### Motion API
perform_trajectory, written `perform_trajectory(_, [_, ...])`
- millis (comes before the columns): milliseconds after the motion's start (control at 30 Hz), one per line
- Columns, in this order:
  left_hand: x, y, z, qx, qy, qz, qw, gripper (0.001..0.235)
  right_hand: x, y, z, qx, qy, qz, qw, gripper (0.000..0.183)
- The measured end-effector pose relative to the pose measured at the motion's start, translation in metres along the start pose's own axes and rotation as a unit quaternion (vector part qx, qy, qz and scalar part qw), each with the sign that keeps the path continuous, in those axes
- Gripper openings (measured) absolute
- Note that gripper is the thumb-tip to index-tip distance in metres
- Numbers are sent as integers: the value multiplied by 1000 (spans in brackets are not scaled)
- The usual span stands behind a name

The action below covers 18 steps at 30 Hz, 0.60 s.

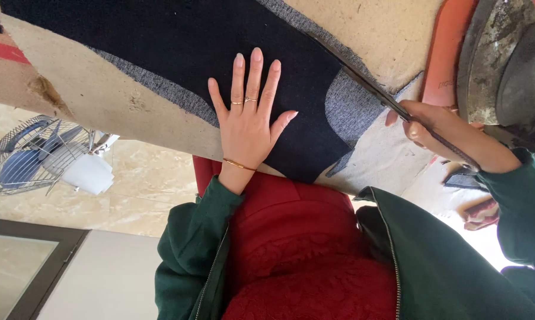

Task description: Cutting out garment pieces from fabric using large scissors on a workbench

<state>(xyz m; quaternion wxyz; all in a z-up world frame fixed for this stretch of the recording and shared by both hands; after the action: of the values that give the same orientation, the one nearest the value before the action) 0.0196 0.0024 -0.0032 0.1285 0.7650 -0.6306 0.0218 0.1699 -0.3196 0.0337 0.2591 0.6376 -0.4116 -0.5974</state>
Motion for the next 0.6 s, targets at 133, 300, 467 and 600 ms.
perform_trajectory(133, [4, 1, 1, -5, -4, -10, 1000, 77, -27, -7, -2, -9, 3, -69, 998, 91])
perform_trajectory(300, [5, 2, 5, 11, 2, -37, 999, 81, -47, -30, -3, -12, 24, -106, 994, 86])
perform_trajectory(467, [4, 2, 4, -6, -3, -39, 999, 83, -68, -33, -4, -11, 47, -79, 996, 85])
perform_trajectory(600, [4, 2, 5, -10, -1, -38, 999, 82, -62, -36, -1, 12, 30, -73, 997, 86])
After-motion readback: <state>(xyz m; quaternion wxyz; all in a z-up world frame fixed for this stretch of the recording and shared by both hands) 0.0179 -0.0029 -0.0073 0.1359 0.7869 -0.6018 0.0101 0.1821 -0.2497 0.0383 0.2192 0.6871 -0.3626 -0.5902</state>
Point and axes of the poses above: each hand's wrist, its own y-axis away from the middle knuckle, its own z-axis out of the palm, x = y × z, the point moved 2 cm from there along -y, towards the middle knuckle, and after that the axes turned 3 degrees about -z, right-handed, at the moved point
